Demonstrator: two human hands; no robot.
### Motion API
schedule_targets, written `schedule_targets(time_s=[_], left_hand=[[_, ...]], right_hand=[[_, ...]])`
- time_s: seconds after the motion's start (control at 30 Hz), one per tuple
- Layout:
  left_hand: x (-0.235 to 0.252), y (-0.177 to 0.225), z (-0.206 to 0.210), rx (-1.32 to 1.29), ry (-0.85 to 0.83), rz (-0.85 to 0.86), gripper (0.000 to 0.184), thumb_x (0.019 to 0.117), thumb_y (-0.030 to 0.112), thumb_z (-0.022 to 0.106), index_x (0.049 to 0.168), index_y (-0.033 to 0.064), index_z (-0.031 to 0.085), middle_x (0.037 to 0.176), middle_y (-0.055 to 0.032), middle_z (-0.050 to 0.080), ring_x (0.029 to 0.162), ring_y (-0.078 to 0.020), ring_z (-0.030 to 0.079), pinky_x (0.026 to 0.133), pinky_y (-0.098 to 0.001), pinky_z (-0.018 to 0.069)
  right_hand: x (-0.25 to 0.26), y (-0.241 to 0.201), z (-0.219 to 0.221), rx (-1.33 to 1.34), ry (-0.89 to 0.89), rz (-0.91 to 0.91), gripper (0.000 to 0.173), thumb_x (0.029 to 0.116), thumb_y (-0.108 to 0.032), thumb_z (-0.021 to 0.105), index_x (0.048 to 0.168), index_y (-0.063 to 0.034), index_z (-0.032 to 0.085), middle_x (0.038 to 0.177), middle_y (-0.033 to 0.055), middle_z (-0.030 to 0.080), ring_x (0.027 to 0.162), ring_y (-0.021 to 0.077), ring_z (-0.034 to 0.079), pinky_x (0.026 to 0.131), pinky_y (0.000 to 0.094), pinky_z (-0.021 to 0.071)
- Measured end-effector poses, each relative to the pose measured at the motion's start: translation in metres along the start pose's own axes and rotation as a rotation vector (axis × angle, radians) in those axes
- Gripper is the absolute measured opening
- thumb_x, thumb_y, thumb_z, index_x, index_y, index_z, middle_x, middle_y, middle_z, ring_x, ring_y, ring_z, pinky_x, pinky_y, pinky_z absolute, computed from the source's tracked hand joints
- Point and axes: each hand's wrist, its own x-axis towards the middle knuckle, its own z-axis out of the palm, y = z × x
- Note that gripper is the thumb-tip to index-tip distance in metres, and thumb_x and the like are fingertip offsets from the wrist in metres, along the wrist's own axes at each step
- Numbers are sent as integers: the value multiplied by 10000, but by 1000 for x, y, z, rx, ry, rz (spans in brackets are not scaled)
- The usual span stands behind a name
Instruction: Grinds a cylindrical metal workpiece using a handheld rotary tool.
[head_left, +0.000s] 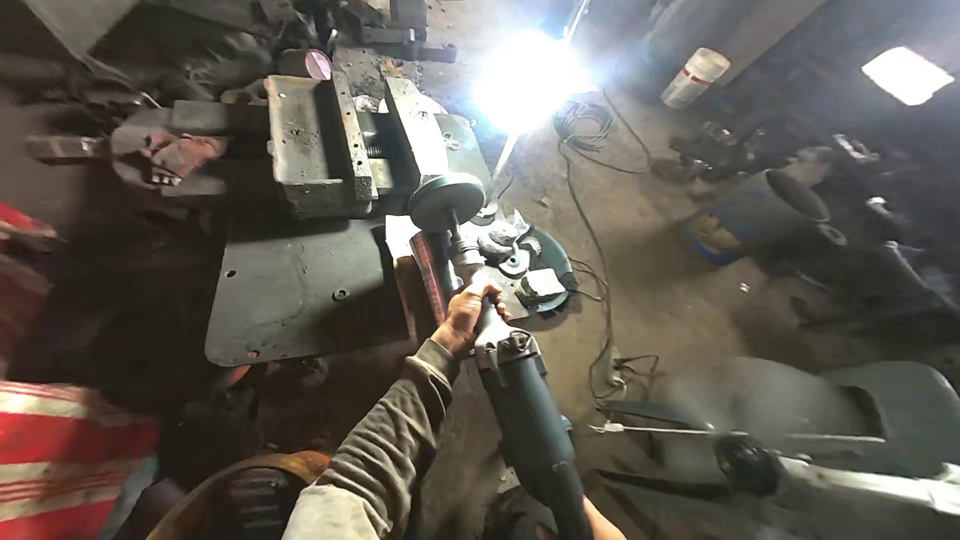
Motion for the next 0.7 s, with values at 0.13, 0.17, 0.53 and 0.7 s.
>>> schedule_targets(time_s=[0.13, 0.17, 0.53, 0.7], left_hand=[[-15, 9, -16, -44, -25, 54, 225, 1031, 179, 464, 852, 84, 562, 657, -35, 549, 564, -165, 586, 590, -340, 568], [-19, 11, -19, -68, -22, 61, 226, 1028, 170, 462, 842, 83, 558, 653, -36, 548, 555, -164, 584, 584, -335, 570], [-22, 11, -33, -91, 9, 122, 188, 1015, 154, 458, 869, 83, 553, 645, -48, 557, 554, -182, 600, 577, -353, 573], [-8, 0, -11, -38, -102, 36, 216, 1038, 193, 441, 885, 94, 557, 684, -37, 558, 588, -167, 594, 598, -338, 567]], right_hand=[[-3, -7, 5, -63, -9, -18, 472, 895, -331, 787, 1239, -33, 661, 979, 106, 745, 897, 200, 725, 852, 469, 600], [-3, -7, 6, -76, -17, -30, 489, 900, -331, 780, 1262, -28, 651, 1010, 112, 742, 929, 203, 722, 876, 466, 590], [-5, -16, 7, -153, -10, -42, 515, 882, -367, 790, 1264, -43, 667, 1003, 96, 759, 932, 202, 737, 879, 481, 597], [-9, -4, 3, -108, 41, -33, 508, 888, -356, 800, 1241, -18, 661, 991, 104, 743, 911, 186, 721, 871, 449, 593]])
